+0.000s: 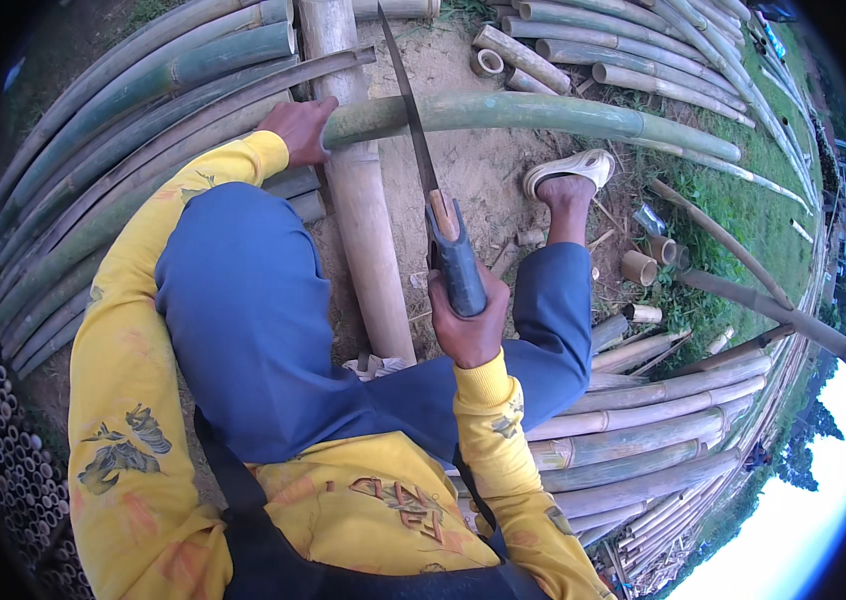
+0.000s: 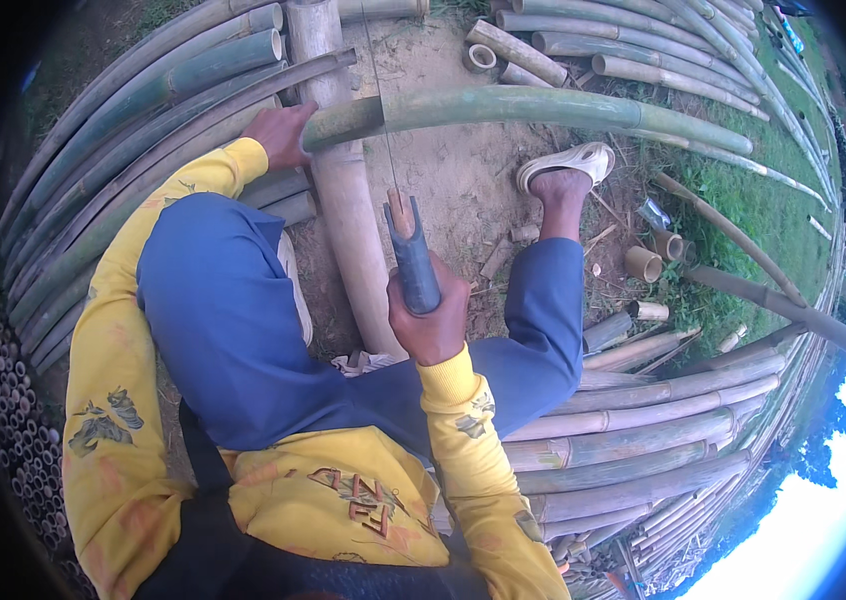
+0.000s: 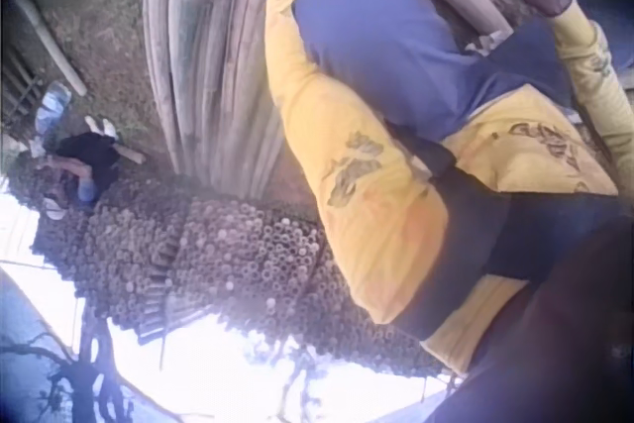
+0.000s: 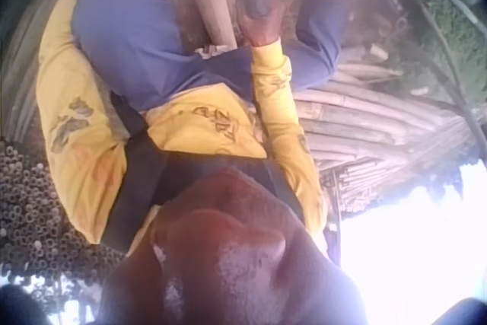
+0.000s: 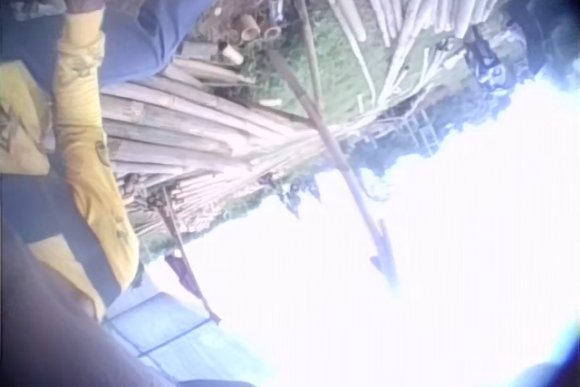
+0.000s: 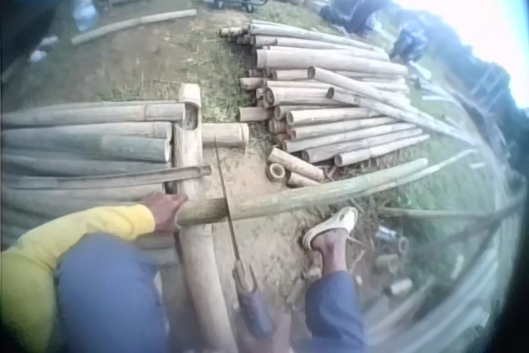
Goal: The person sits on the ground and uses a machete to cut long bamboo poles into shorter sections. They repeatedly position a pole, strike it with the machete, and move the cut pieces aside.
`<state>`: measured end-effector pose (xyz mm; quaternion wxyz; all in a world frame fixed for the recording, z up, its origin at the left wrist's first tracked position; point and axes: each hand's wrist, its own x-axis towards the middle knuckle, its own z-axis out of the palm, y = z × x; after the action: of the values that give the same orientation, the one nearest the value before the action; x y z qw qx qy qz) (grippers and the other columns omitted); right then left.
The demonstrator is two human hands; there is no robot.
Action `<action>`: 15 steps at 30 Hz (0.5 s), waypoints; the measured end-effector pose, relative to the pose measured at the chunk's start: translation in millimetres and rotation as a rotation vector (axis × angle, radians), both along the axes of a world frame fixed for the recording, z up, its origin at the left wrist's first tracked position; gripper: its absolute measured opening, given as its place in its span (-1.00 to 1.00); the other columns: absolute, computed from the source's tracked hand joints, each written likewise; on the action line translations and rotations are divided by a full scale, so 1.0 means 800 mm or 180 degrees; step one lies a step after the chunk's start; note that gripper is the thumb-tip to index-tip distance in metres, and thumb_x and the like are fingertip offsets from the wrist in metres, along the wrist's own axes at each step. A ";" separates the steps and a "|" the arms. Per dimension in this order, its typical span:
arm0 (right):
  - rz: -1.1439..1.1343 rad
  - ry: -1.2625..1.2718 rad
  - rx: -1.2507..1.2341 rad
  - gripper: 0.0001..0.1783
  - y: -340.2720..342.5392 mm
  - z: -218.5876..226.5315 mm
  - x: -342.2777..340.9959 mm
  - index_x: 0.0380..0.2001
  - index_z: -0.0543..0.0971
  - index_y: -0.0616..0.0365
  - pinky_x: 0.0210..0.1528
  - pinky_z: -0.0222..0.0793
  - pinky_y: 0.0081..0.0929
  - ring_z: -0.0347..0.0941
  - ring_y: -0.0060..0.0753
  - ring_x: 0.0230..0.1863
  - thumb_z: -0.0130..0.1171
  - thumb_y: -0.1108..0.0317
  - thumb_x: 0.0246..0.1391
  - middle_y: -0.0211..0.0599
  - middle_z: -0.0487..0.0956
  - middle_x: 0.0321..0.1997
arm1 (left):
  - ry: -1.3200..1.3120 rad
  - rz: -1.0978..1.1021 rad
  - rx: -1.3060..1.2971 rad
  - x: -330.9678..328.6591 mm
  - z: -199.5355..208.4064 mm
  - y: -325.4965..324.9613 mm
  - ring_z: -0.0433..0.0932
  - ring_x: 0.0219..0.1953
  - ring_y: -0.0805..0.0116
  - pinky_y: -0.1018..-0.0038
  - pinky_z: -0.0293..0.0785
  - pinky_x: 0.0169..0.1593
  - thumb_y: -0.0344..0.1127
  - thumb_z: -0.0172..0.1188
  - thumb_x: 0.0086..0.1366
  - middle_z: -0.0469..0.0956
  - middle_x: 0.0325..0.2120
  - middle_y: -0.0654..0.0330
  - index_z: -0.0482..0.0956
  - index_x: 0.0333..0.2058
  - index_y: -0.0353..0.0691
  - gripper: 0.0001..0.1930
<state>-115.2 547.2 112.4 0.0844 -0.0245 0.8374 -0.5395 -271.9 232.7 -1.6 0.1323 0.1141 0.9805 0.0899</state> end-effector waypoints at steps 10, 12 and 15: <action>-0.0129 -0.0327 0.0047 -0.73 0.055 0.076 0.089 -0.16 0.63 0.28 -0.31 0.43 -0.54 0.49 -0.63 -0.44 0.25 0.62 0.02 -0.26 0.59 -0.47 | 0.0040 0.0054 0.0017 0.034 -0.011 0.003 0.66 -0.14 -0.20 0.00 0.59 -0.04 -0.17 0.46 0.03 0.64 -0.15 -0.10 0.35 0.02 -0.23 -0.37; 0.0001 -0.0446 -0.0071 -0.77 0.024 0.050 0.029 -0.19 0.62 0.30 -0.30 0.43 -0.51 0.47 -0.59 -0.45 0.24 0.60 0.02 -0.25 0.58 -0.48 | 0.0095 0.0106 0.0026 0.027 -0.005 0.005 0.67 -0.15 -0.19 -0.01 0.60 -0.04 -0.16 0.46 0.03 0.64 -0.14 -0.10 0.35 0.01 -0.23 -0.37; 0.0021 -0.0176 -0.0106 -0.82 0.000 -0.013 -0.007 -0.23 0.60 0.31 -0.29 0.43 -0.48 0.45 -0.55 -0.46 0.25 0.58 0.03 -0.24 0.57 -0.48 | -0.0015 0.0017 -0.0009 0.009 0.004 0.005 0.67 -0.14 -0.18 0.00 0.59 -0.03 -0.16 0.46 0.03 0.63 -0.12 -0.10 0.35 0.02 -0.23 -0.36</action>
<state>-121.1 547.6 101.9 0.1089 -0.0138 0.8256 -0.5536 -264.6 236.8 2.0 0.1345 0.1111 0.9806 0.0892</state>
